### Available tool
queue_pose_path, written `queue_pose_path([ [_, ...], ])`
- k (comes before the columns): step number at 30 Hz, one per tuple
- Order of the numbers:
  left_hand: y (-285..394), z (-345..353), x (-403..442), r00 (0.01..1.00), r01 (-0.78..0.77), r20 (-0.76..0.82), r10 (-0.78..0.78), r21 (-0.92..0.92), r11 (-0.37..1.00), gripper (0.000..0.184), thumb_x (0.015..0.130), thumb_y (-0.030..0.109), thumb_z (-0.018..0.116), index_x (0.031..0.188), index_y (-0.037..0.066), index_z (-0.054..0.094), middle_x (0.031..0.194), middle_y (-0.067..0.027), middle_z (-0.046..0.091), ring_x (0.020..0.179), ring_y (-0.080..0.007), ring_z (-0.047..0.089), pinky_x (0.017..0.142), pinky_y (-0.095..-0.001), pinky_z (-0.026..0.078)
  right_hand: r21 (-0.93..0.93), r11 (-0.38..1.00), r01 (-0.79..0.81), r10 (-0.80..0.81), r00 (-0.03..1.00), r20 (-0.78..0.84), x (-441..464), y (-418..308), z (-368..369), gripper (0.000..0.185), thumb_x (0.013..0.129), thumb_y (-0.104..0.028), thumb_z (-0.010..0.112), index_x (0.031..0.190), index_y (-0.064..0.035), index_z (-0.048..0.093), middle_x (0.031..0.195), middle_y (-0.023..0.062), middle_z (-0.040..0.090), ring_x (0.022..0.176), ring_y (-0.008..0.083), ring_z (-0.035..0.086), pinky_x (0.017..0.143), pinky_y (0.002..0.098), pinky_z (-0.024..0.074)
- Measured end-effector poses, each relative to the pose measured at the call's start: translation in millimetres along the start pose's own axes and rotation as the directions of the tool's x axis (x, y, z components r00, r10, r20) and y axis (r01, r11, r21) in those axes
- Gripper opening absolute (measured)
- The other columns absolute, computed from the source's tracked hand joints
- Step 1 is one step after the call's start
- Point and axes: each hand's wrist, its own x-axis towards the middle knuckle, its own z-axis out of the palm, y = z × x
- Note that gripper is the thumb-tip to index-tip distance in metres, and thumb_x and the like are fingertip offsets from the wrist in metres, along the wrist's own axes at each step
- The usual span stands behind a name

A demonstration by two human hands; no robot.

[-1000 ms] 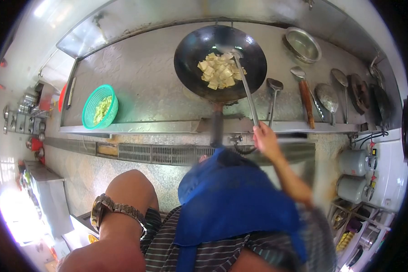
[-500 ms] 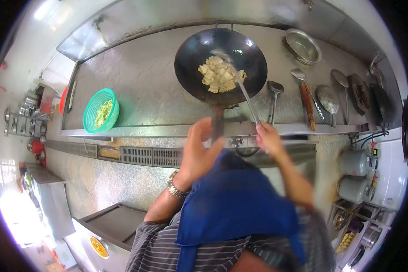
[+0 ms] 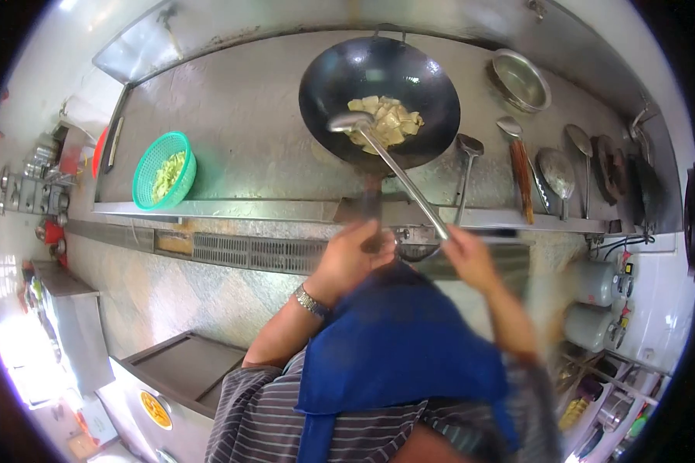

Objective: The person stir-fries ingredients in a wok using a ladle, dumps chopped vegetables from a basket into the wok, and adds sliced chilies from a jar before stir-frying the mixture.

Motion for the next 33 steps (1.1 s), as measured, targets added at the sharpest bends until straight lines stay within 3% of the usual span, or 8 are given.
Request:
queue_pose_path([
  [5,1.5,-4.2,3.3,0.999,0.007,0.044,-0.007,-0.009,1.0,0.016,0.101,0.019,0.053,0.109,0.006,0.053,0.097,-0.0132,0.066,0.08,-0.0212,0.066,0.071,-0.0358,0.058,-0.156,0.944,-0.29,0.307,0.947,0.093,-42.6,-59.8,-65.9,0.04,0.095,-0.022,0.058,0.132,-0.0075,0.058,0.098,0.021,0.068,0.089,0.0341,0.068,0.081,0.0362,0.0513],
  [8,1.9,-2.1,4.5,0.999,0.022,0.049,-0.022,-0.017,1.0,0.016,0.1,0.019,0.054,0.11,0.006,0.054,0.095,-0.0123,0.065,0.079,-0.0203,0.065,0.07,-0.0346,0.058,-0.253,0.964,-0.079,0.063,0.995,-0.071,-42.4,-26.2,-61.8,0.037,0.095,-0.021,0.057,0.131,-0.0088,0.058,0.1,0.0233,0.067,0.093,0.0404,0.066,0.08,0.0412,0.0515],
  [9,1.6,-3.0,4.9,0.999,0.025,0.047,-0.024,-0.018,1.0,0.017,0.1,0.019,0.054,0.112,0.006,0.054,0.094,-0.012,0.064,0.078,-0.0201,0.064,0.069,-0.0342,0.058,-0.313,0.926,-0.209,0.214,0.977,-0.017,-30.0,-44.8,-64.2,0.037,0.095,-0.022,0.056,0.129,-0.0082,0.058,0.1,0.0254,0.066,0.095,0.0436,0.063,0.079,0.0453,0.0508],
  [12,1.0,-10.2,8.2,0.996,0.025,0.083,-0.025,-0.005,1.0,0.016,0.099,0.019,0.056,0.11,0.007,0.054,0.096,-0.0096,0.064,0.082,-0.0193,0.063,0.072,-0.0354,0.056,-0.181,0.968,-0.172,0.158,0.984,-0.087,10.0,-37.3,-30.9,0.038,0.095,-0.024,0.057,0.129,-0.0072,0.057,0.099,0.0267,0.065,0.094,0.0454,0.062,0.078,0.0469,0.05],
  [20,-3.6,-7.3,2.4,1.0,0.004,0.025,-0.004,-0.012,1.0,0.025,0.1,0.018,0.054,0.12,0.003,0.054,0.092,-0.0104,0.062,0.077,-0.019,0.063,0.067,-0.0329,0.057,-0.09,0.991,-0.103,0.106,0.994,0.026,-30.1,-17.4,-74.1,0.038,0.094,-0.028,0.06,0.127,-0.0085,0.061,0.086,0.0189,0.067,0.078,0.0278,0.065,0.073,0.0369,0.0501],
  [26,3.7,-2.6,1.7,0.999,0.023,0.027,-0.024,0.038,0.999,0.025,0.101,0.019,0.053,0.121,0.004,0.053,0.093,-0.0095,0.062,0.077,-0.018,0.063,0.067,-0.0318,0.057,-0.089,0.945,-0.313,0.324,0.934,0.15,-72.5,-64.6,-128.8,0.039,0.096,-0.028,0.059,0.13,-0.0098,0.059,0.087,0.0172,0.068,0.077,0.0315,0.067,0.072,0.0384,0.0509],
  [31,0.8,-5.9,3.2,0.999,0.009,0.05,-0.011,0.056,0.998,0.026,0.101,0.02,0.053,0.121,0.003,0.053,0.094,-0.0092,0.062,0.078,-0.0181,0.063,0.067,-0.0317,0.057,-0.314,0.945,-0.095,0.087,0.995,-0.04,-17.8,-45.0,-61.2,0.033,0.096,-0.026,0.057,0.124,-0.0087,0.061,0.09,0.0222,0.066,0.085,0.0414,0.066,0.074,0.0438,0.0513],
  [33,-2.1,-8.5,4.1,0.998,0.013,0.058,-0.016,0.041,0.999,0.027,0.101,0.02,0.054,0.122,0.003,0.053,0.094,-0.0091,0.062,0.079,-0.0182,0.063,0.068,-0.032,0.056,-0.217,0.971,-0.098,0.092,0.995,-0.036,-6.4,-46.3,-47.1,0.032,0.095,-0.026,0.057,0.121,-0.0078,0.061,0.092,0.0228,0.066,0.087,0.0424,0.065,0.076,0.0439,0.0514],
])
